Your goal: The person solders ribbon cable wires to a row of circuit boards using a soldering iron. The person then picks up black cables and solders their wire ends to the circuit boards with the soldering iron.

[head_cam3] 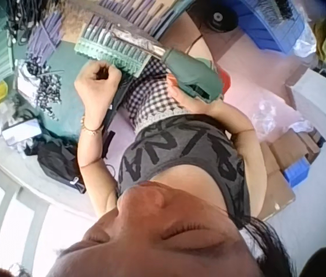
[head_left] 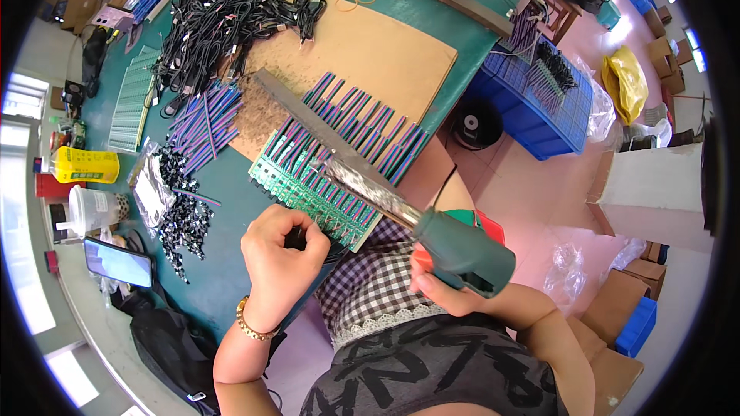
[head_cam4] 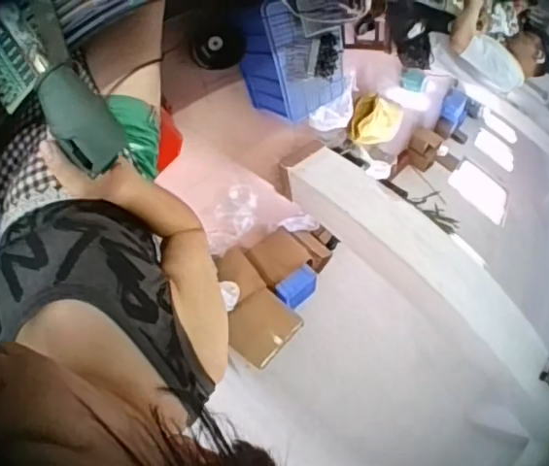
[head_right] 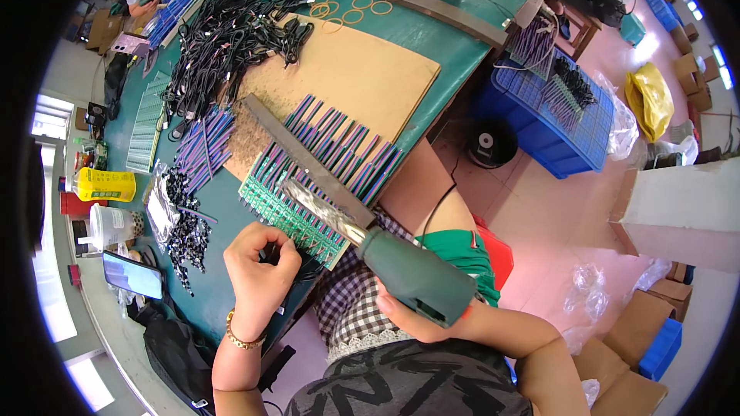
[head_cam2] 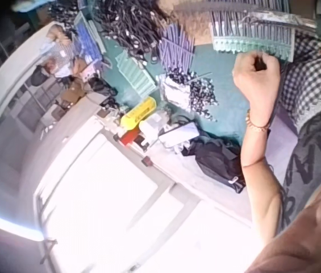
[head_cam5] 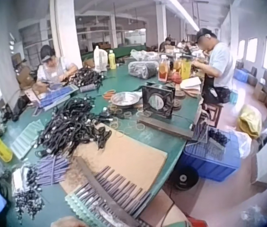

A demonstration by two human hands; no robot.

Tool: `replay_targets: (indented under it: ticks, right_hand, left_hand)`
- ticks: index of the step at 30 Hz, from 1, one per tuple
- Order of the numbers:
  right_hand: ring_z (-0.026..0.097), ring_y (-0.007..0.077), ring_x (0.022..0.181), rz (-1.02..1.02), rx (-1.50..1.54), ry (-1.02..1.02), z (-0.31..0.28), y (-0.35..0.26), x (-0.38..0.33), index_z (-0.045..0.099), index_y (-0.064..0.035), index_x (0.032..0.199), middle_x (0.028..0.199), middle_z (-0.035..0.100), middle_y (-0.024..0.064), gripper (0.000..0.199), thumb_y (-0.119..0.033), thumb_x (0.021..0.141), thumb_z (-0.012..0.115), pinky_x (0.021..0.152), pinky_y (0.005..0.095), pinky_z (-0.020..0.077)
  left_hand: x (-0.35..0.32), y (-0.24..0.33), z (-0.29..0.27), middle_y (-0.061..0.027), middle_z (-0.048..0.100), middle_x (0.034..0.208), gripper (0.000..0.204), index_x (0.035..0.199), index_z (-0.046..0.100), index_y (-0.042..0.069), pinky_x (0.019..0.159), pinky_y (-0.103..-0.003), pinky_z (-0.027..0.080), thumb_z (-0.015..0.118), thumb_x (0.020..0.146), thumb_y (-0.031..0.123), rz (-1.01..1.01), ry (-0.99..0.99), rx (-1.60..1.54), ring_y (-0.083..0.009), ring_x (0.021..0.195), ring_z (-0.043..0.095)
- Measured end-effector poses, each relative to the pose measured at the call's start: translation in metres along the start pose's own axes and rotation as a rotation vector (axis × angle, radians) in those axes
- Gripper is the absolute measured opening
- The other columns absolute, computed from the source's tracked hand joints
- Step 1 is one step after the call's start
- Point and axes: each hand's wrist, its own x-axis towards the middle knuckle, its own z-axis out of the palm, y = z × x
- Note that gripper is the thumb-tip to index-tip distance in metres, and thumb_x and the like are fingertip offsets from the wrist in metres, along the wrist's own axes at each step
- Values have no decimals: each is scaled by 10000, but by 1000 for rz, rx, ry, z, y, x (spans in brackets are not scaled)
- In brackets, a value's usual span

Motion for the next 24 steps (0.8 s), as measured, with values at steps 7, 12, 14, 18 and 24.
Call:
replay_targets:
  ticks: [7, 12, 14, 18, 24]
  right_hand:
    - [642, 240, 637, -311, -519, 18, -11, 8, -22, 686, -50, 904, 811, 674, 71, 235, -82, 680, 749, 529, 337, 498]
    - [630, 243, 616, -271, -501, 17, -13, 7, -25, 687, -53, 916, 801, 670, 81, 243, -97, 679, 725, 526, 339, 501]
    - [630, 241, 621, -305, -482, 2, -15, 15, -28, 688, -57, 915, 808, 671, 81, 240, -93, 679, 719, 529, 337, 504]
    - [646, 237, 650, -261, -604, -53, -15, 2, -24, 690, -55, 909, 823, 676, 79, 237, -76, 675, 716, 548, 330, 514]
    - [648, 226, 675, -336, -560, -51, -15, 6, -21, 684, -56, 920, 840, 678, 66, 247, -96, 680, 724, 557, 317, 514]
  left_hand:
    - [4, -3, 6, -74, 546, 613, 70, 667, 574, -11, 526, -273, 415, 643, 672, -23, -23, -34, 12, -152, 541, 519]
    - [5, -3, 9, -76, 531, 601, 80, 653, 571, -2, 515, -287, 418, 649, 652, -20, -1, -29, 87, -178, 522, 514]
    - [4, -4, 9, -79, 531, 602, 76, 654, 574, -2, 513, -291, 417, 647, 648, -21, 8, -31, 84, -184, 522, 514]
    - [5, -4, 9, -83, 530, 600, 68, 653, 578, -5, 509, -298, 412, 641, 638, -25, 38, -28, 80, -194, 526, 516]
    - [5, -2, 8, -81, 515, 590, 65, 650, 575, -8, 505, -294, 400, 638, 644, -26, 4, -50, 70, -191, 520, 501]
